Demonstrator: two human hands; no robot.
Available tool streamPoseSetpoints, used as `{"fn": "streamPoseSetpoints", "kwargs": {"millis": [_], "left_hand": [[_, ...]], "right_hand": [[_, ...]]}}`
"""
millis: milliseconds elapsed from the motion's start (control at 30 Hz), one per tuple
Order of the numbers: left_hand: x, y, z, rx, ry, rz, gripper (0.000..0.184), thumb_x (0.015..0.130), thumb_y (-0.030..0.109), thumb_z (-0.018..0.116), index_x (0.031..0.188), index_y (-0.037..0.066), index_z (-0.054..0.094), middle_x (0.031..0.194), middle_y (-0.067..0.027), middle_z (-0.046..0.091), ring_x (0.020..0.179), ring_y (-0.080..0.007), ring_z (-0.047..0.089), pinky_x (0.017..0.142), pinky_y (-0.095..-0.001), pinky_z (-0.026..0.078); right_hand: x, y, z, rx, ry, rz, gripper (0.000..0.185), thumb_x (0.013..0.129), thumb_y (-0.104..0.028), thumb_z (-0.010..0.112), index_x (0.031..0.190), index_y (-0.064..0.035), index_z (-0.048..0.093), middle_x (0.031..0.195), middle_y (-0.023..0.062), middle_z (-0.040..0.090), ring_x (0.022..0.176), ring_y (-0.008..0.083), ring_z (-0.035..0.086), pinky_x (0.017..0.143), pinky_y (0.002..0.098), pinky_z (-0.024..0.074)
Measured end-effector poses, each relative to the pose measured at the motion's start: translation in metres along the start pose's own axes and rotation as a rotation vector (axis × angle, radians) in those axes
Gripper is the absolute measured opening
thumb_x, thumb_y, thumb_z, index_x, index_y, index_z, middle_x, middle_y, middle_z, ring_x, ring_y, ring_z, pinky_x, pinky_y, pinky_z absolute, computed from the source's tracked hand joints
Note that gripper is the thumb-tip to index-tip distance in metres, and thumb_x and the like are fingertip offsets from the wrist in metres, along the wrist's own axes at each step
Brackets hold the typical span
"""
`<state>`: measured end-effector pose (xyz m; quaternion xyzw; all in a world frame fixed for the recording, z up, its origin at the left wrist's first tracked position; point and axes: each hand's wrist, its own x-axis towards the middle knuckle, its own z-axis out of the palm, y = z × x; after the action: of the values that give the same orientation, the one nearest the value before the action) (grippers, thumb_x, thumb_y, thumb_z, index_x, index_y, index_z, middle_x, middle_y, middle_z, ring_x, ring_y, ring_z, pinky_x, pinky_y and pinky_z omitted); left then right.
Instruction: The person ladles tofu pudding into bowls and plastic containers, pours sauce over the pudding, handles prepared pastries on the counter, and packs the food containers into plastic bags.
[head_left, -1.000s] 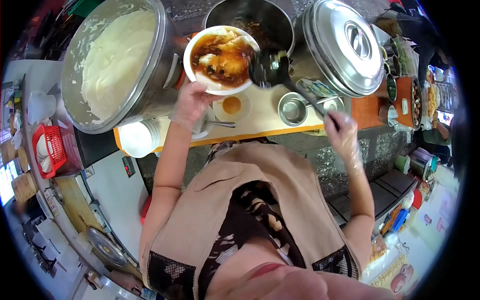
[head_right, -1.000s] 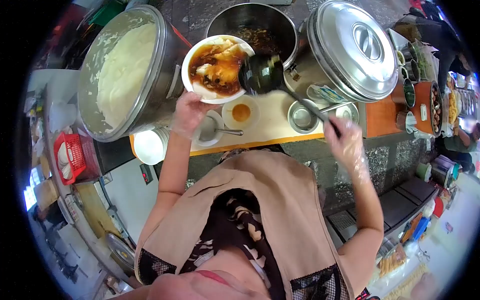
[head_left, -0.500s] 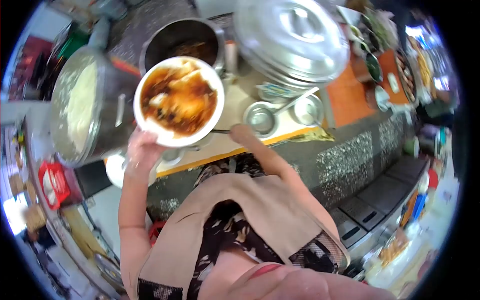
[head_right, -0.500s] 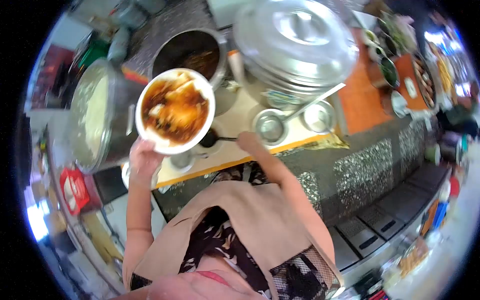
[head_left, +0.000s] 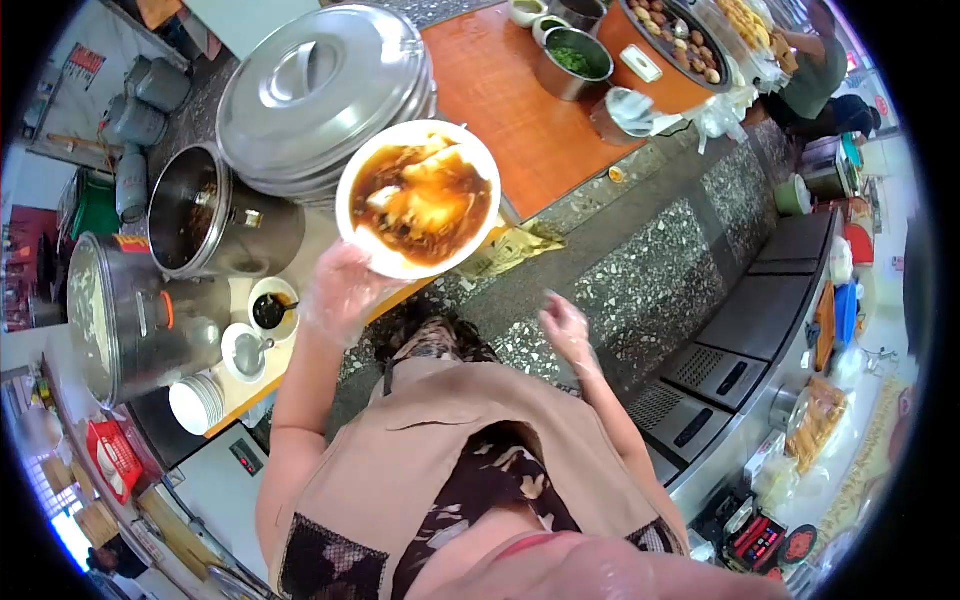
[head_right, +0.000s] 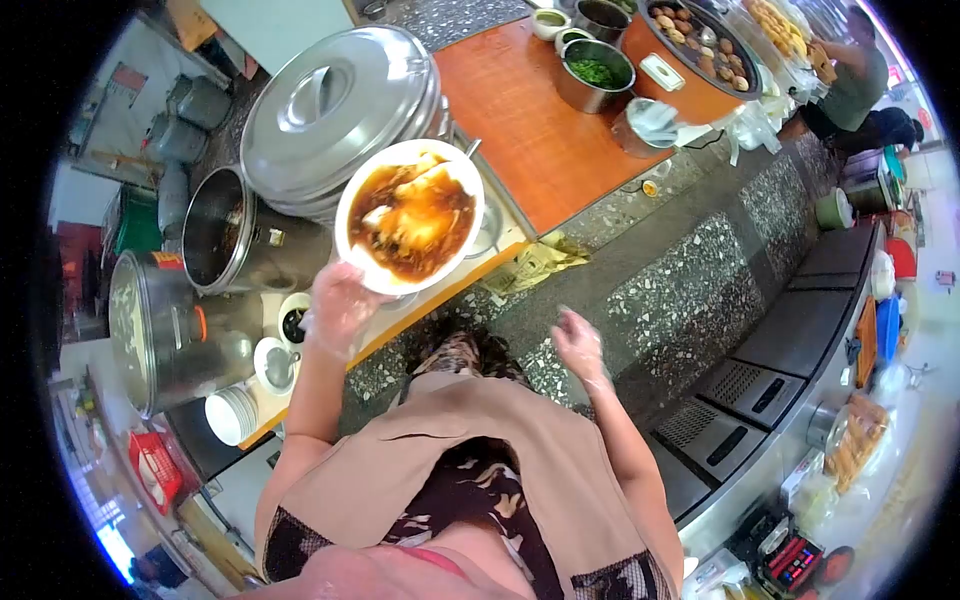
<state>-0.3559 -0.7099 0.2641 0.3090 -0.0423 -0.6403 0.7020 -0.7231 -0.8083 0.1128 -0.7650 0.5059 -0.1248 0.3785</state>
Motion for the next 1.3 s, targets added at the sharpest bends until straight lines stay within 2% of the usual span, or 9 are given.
{"fn": "streamPoseSetpoints", "kwargs": {"millis": [200, 567, 800, 867, 933, 1033, 1167, 1233, 1300], "left_hand": [[0.131, -0.051, 0.04, -0.036, -0.023, 0.026, 0.054, 0.074, 0.006, 0.05, 0.126, -0.007, 0.039, 0.122, -0.0211, 0.053, 0.109, -0.0356, 0.056, 0.087, -0.0511, 0.053], [0.413, -0.079, -0.013, -0.086, 0.078, 0.238, 0.066, 0.069, -0.009, 0.044, 0.134, -0.001, 0.032, 0.133, -0.021, 0.043, 0.119, -0.0407, 0.047, 0.094, -0.0606, 0.046], [0.525, -0.074, -0.054, -0.064, 0.309, 0.34, 0.058, 0.07, -0.011, 0.044, 0.127, -0.011, 0.035, 0.126, -0.0241, 0.048, 0.119, -0.0389, 0.047, 0.103, -0.0586, 0.037], [0.543, -0.065, -0.066, -0.144, 0.223, 0.283, 0.07, 0.068, -0.014, 0.041, 0.136, -0.006, 0.028, 0.135, -0.0225, 0.041, 0.125, -0.0396, 0.041, 0.104, -0.0578, 0.036], [0.552, -0.056, -0.065, -0.136, 0.242, 0.225, 0.064, 0.067, -0.014, 0.038, 0.131, -0.012, 0.032, 0.134, -0.0252, 0.042, 0.125, -0.0409, 0.041, 0.105, -0.0562, 0.036], [0.56, -0.053, -0.05, -0.123, 0.496, 0.229, 0.057, 0.071, -0.01, 0.038, 0.127, -0.016, 0.034, 0.128, -0.0259, 0.047, 0.12, -0.0394, 0.046, 0.103, -0.0528, 0.041], [0.563, -0.063, -0.065, -0.041, 0.396, 0.245, 0.046, 0.076, -0.005, 0.041, 0.122, -0.015, 0.04, 0.123, -0.0229, 0.051, 0.119, -0.0357, 0.047, 0.107, -0.048, 0.039], [0.557, -0.071, -0.077, 0.494, 0.488, 0.335, 0.042, 0.08, 0.0, 0.043, 0.12, -0.012, 0.044, 0.121, -0.0215, 0.052, 0.118, -0.0341, 0.048, 0.107, -0.0499, 0.036], [0.537, -0.063, -0.042, 0.145, 0.781, 0.258, 0.039, 0.081, 0.009, 0.047, 0.115, -0.01, 0.046, 0.125, -0.0198, 0.05, 0.118, -0.0345, 0.047, 0.106, -0.0521, 0.035]], "right_hand": [[-0.017, 0.12, -0.052, 0.52, 0.325, 0.347, 0.035, 0.084, -0.013, 0.064, 0.116, 0.0004, 0.058, 0.092, 0.0043, 0.062, 0.083, 0.0116, 0.058, 0.075, 0.0258, 0.0472], [0.075, 0.177, -0.13, 0.765, 0.269, 0.634, 0.039, 0.089, -0.016, 0.058, 0.122, 0.0036, 0.048, 0.091, 0.0086, 0.063, 0.073, 0.0124, 0.058, 0.069, 0.0247, 0.0495], [0.149, 0.199, -0.199, 0.75, 0.298, 0.729, 0.037, 0.087, -0.013, 0.058, 0.119, 0.0048, 0.05, 0.086, 0.0079, 0.062, 0.07, 0.012, 0.058, 0.063, 0.0235, 0.0481], [0.16, 0.209, -0.213, 0.724, 0.318, 0.744, 0.034, 0.086, -0.01, 0.057, 0.116, 0.0057, 0.052, 0.085, 0.0076, 0.061, 0.073, 0.0139, 0.059, 0.065, 0.026, 0.0492], [0.167, 0.219, -0.227, 0.711, 0.301, 0.74, 0.042, 0.085, -0.017, 0.06, 0.119, 0.0057, 0.05, 0.089, 0.0088, 0.064, 0.074, 0.0142, 0.061, 0.067, 0.026, 0.0495], [0.182, 0.232, -0.256, 0.608, 0.236, 0.787, 0.04, 0.085, -0.016, 0.06, 0.118, 0.0054, 0.051, 0.091, 0.0087, 0.063, 0.079, 0.0146, 0.061, 0.07, 0.0262, 0.0497], [0.193, 0.268, -0.304, 0.725, 0.283, 0.759, 0.037, 0.085, -0.015, 0.058, 0.116, 0.0039, 0.054, 0.092, 0.01, 0.065, 0.077, 0.0173, 0.063, 0.07, 0.0278, 0.051], [0.196, 0.307, -0.336, 0.775, 0.281, 0.729, 0.037, 0.085, -0.015, 0.058, 0.116, 0.0039, 0.054, 0.094, 0.0105, 0.065, 0.077, 0.0177, 0.063, 0.07, 0.0279, 0.0512], [0.197, 0.357, -0.374, 0.926, 0.305, 0.769, 0.037, 0.085, -0.015, 0.059, 0.116, 0.0042, 0.054, 0.092, 0.0104, 0.064, 0.077, 0.0181, 0.064, 0.07, 0.0284, 0.0516]]}}
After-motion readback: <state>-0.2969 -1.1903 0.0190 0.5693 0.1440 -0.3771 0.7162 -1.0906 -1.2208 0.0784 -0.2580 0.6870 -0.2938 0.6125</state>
